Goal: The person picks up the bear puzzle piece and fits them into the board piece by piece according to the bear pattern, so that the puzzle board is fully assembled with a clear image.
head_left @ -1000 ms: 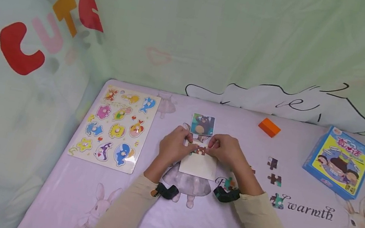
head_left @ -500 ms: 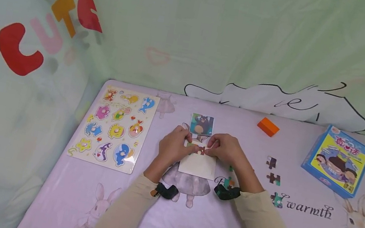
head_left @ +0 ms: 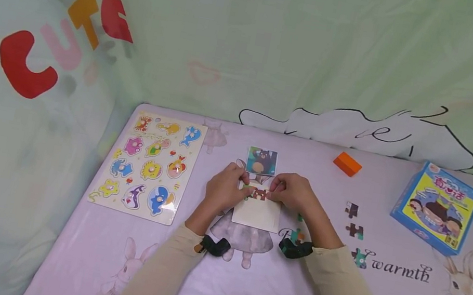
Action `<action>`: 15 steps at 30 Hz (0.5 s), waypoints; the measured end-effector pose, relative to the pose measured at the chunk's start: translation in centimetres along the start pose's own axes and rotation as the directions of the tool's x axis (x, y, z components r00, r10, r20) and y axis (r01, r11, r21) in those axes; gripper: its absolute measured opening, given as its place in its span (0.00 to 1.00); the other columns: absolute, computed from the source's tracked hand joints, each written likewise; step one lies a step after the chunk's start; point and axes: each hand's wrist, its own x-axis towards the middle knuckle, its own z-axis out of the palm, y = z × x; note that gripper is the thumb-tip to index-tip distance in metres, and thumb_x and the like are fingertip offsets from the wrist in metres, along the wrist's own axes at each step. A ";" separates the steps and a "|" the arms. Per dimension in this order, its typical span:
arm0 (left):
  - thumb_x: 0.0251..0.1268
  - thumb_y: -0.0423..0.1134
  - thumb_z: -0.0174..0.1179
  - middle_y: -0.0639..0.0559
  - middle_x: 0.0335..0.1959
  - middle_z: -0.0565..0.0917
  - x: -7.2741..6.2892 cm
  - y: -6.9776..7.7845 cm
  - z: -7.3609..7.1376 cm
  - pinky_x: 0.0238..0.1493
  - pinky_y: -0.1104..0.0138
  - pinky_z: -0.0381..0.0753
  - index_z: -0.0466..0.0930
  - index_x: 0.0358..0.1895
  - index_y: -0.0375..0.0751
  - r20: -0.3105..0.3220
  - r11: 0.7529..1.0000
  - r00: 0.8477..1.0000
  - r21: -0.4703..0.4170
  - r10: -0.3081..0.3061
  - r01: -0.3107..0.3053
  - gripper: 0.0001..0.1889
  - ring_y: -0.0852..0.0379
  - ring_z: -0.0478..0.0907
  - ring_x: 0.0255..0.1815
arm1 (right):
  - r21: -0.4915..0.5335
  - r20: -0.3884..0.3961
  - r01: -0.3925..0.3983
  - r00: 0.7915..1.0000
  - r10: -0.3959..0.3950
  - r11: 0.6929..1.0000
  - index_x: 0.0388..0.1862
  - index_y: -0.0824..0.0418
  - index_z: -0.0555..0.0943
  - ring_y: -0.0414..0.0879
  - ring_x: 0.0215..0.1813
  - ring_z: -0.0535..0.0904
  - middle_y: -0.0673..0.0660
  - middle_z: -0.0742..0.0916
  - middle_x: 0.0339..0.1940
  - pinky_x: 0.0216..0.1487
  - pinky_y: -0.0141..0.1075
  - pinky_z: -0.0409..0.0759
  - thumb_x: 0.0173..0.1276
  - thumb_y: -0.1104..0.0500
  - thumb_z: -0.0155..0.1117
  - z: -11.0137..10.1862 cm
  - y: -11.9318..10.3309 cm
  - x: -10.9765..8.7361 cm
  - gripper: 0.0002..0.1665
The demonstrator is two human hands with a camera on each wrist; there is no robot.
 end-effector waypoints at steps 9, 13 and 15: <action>0.62 0.53 0.71 0.56 0.46 0.77 0.1 -0.2 -0.3 0.35 0.65 0.71 0.81 0.39 0.53 0.040 1.000 0.999 -0.026 0.014 -0.013 0.12 0.58 0.75 0.36 | -0.011 -0.031 0.007 0.999 -0.007 1.000 0.37 0.58 0.83 0.49 0.35 0.74 0.55 0.79 0.28 0.34 0.35 0.71 0.65 0.55 0.75 0.2 0.0 -0.2 0.10; 0.54 0.57 0.75 0.55 0.45 0.76 0.1 -0.1 -0.2 0.34 0.66 0.70 0.80 0.39 0.52 0.050 1.000 0.999 -0.027 0.016 -0.015 0.19 0.59 0.74 0.35 | -0.015 -0.033 0.012 0.999 -0.013 1.000 0.36 0.58 0.83 0.49 0.35 0.73 0.55 0.79 0.27 0.34 0.35 0.70 0.65 0.55 0.75 0.2 0.0 -0.4 0.10; 0.53 0.58 0.76 0.56 0.45 0.75 0.0 -0.1 -0.1 0.33 0.66 0.69 0.80 0.39 0.53 0.045 1.000 0.999 -0.019 0.015 -0.015 0.20 0.59 0.73 0.34 | -0.015 -0.033 0.013 0.999 -0.013 1.000 0.36 0.58 0.82 0.49 0.35 0.74 0.55 0.79 0.28 0.34 0.35 0.70 0.65 0.55 0.75 0.3 0.0 -0.4 0.10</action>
